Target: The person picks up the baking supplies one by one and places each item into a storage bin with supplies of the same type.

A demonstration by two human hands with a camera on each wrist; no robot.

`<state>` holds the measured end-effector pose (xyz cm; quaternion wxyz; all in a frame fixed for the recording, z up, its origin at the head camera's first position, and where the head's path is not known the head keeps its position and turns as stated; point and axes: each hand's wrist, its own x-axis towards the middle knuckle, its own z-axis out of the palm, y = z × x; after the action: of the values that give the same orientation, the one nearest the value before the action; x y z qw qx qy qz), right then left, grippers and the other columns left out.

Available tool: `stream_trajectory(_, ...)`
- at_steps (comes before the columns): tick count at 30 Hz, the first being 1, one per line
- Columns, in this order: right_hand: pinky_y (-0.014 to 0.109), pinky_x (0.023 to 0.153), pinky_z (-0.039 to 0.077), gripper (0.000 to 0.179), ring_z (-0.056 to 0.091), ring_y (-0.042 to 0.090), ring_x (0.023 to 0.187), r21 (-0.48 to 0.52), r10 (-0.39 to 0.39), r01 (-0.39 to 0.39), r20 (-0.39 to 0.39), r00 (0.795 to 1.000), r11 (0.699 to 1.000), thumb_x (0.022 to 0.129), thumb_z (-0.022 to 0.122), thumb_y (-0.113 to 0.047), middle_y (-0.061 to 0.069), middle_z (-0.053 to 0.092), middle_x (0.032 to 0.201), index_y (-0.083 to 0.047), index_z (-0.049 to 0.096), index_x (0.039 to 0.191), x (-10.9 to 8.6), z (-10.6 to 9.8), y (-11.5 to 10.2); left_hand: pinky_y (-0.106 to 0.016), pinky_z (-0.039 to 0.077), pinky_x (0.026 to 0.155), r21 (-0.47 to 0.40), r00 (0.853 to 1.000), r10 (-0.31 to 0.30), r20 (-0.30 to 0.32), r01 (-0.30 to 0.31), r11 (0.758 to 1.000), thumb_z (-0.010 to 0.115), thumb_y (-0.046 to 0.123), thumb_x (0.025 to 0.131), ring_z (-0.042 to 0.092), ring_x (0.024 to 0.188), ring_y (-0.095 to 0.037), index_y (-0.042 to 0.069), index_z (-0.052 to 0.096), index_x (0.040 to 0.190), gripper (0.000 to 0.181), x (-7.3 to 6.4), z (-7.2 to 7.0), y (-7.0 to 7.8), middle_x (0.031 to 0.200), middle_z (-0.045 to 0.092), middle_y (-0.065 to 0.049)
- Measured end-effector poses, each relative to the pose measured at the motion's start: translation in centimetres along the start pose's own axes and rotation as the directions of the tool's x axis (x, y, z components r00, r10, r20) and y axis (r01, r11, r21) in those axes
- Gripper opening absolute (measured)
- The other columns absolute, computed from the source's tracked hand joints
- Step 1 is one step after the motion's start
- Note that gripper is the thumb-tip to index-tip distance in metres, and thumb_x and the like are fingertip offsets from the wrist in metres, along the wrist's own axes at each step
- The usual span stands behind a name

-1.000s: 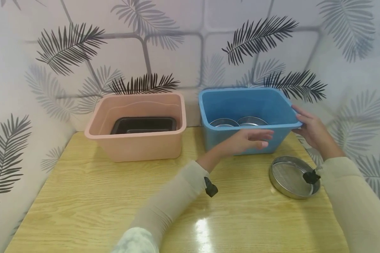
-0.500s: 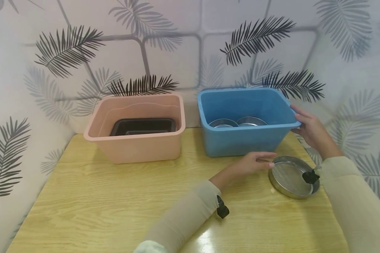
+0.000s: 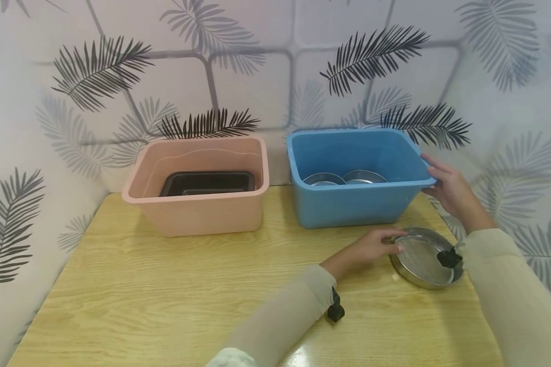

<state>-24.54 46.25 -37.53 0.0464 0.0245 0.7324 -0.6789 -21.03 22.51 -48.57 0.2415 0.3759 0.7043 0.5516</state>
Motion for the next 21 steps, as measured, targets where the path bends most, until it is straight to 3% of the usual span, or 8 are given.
stream_trajectory(9,0.06,0.123,0.001,0.061,-0.004,0.038,0.154,-0.001,-0.004,0.004,0.004,1.0,1.0,0.11,0.038,-0.036,0.003,-0.005,0.171,-0.028,0.011,0.163,-0.1,-0.1,0.1,-0.023,0.035,0.116,0.133,0.997,-0.079,-0.005,0.079,0.988,0.063,0.03,0.101,0.037,0.146,-0.009,0.019,0.059,0.143,0.043,0.8,0.8,-1.2,0.154,0.048,0.003)
stream_trajectory(16,0.06,0.123,0.003,0.06,-0.002,0.038,0.155,-0.011,-0.012,0.012,0.002,1.0,1.0,0.11,0.038,-0.036,0.004,-0.004,0.171,-0.028,0.011,0.163,0.0,-0.1,0.2,-0.022,0.033,0.117,0.209,0.996,-0.075,0.044,0.064,0.976,0.06,0.032,0.103,0.034,0.148,-0.011,0.015,0.053,0.147,0.048,0.9,0.8,-1.4,0.157,0.044,-0.001)
stream_trajectory(21,0.059,0.123,0.003,0.059,-0.002,0.038,0.155,-0.016,-0.004,0.004,-0.005,1.0,1.0,0.11,0.037,-0.036,0.003,-0.003,0.171,-0.03,0.012,0.163,0.0,-0.2,0.3,-0.021,0.034,0.116,0.212,0.994,-0.096,0.051,0.084,0.974,0.06,0.03,0.103,0.036,0.147,-0.01,0.017,0.05,0.151,0.051,0.8,0.7,-1.3,0.159,0.041,-0.001)
